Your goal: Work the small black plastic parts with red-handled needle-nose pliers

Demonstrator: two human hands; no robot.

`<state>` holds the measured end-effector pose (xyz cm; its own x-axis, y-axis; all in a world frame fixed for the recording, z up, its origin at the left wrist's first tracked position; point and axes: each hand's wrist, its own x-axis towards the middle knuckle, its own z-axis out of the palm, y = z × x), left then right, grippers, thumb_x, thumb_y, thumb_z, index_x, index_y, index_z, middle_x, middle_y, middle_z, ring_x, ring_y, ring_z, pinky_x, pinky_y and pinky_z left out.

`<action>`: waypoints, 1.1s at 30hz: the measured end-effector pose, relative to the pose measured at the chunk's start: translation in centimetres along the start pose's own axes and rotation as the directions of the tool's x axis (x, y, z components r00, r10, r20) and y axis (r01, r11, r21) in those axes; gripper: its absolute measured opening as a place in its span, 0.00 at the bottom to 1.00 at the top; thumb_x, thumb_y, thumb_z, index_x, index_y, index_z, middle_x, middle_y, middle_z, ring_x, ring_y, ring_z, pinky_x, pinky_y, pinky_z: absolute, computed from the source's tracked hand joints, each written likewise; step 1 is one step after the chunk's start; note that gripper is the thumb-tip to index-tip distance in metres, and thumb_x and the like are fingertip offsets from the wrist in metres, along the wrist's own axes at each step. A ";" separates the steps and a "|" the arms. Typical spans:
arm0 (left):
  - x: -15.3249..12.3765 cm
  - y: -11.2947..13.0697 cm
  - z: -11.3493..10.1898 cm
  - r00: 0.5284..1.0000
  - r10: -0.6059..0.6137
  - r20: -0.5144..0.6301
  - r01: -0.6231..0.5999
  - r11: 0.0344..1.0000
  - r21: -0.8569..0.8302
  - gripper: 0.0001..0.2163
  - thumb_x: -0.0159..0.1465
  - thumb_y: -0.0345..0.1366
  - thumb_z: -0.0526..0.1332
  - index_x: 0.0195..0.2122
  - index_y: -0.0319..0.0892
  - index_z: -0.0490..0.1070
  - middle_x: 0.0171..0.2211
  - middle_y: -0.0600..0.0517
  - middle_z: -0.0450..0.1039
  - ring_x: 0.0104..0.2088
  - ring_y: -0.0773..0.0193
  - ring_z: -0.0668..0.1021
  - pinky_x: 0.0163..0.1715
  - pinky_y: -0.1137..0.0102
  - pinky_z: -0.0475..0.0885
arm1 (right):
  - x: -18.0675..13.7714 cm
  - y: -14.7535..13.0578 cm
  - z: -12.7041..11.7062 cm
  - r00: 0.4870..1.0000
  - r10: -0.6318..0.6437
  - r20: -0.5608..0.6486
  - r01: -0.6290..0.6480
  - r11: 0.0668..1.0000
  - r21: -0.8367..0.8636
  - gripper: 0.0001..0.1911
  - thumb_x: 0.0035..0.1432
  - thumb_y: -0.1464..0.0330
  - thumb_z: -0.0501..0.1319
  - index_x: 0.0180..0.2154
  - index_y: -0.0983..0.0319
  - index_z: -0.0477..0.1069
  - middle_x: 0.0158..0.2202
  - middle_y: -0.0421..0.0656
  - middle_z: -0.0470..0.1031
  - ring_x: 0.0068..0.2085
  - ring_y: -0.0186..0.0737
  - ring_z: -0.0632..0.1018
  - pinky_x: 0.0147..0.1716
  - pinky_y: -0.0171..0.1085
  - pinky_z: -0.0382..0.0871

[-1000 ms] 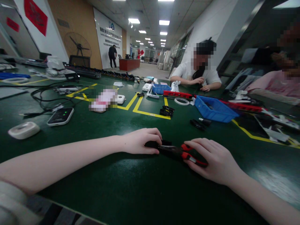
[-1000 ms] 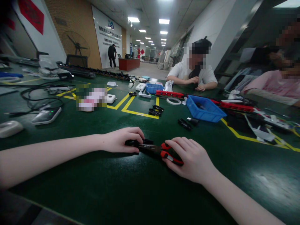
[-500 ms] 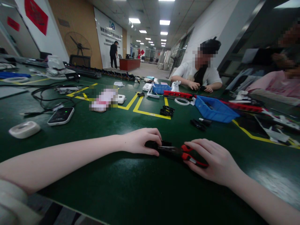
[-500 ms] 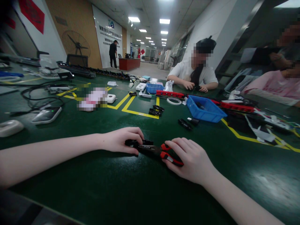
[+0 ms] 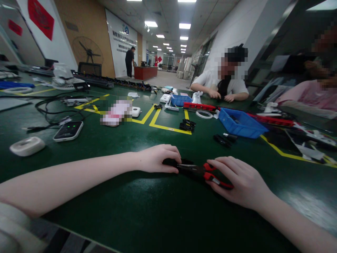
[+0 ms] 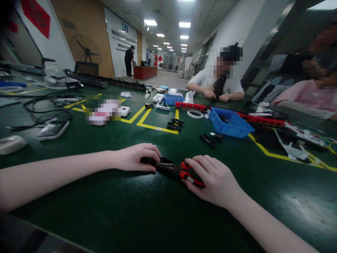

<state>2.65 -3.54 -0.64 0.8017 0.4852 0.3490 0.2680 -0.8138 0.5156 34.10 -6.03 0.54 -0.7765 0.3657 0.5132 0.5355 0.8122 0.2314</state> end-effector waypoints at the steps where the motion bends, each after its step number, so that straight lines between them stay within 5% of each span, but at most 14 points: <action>1: 0.0 0.0 0.0 1.000 0.003 -0.004 -0.003 1.000 0.001 0.08 0.66 0.35 0.67 0.44 0.39 0.76 0.48 0.44 0.75 0.48 0.57 0.77 0.49 0.64 0.72 | 0.0 0.0 0.0 1.000 0.002 -0.002 -0.002 1.000 0.006 0.20 0.59 0.64 0.64 0.52 0.63 0.72 0.42 0.51 0.79 0.38 0.46 0.80 0.36 0.43 0.77; 33: 0.1 0.2 0.0 1.000 -0.002 0.009 0.002 1.000 0.016 0.07 0.67 0.35 0.66 0.44 0.38 0.75 0.47 0.45 0.74 0.47 0.57 0.77 0.49 0.65 0.72 | -0.1 0.2 0.1 1.000 0.012 -0.001 -0.012 1.000 0.014 0.20 0.61 0.62 0.63 0.52 0.65 0.70 0.43 0.51 0.78 0.39 0.45 0.80 0.36 0.41 0.76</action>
<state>2.74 -3.69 -0.46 0.8063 0.4835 0.3408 0.2777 -0.8181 0.5036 34.23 -5.83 0.47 -0.7693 0.3750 0.5172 0.5404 0.8138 0.2137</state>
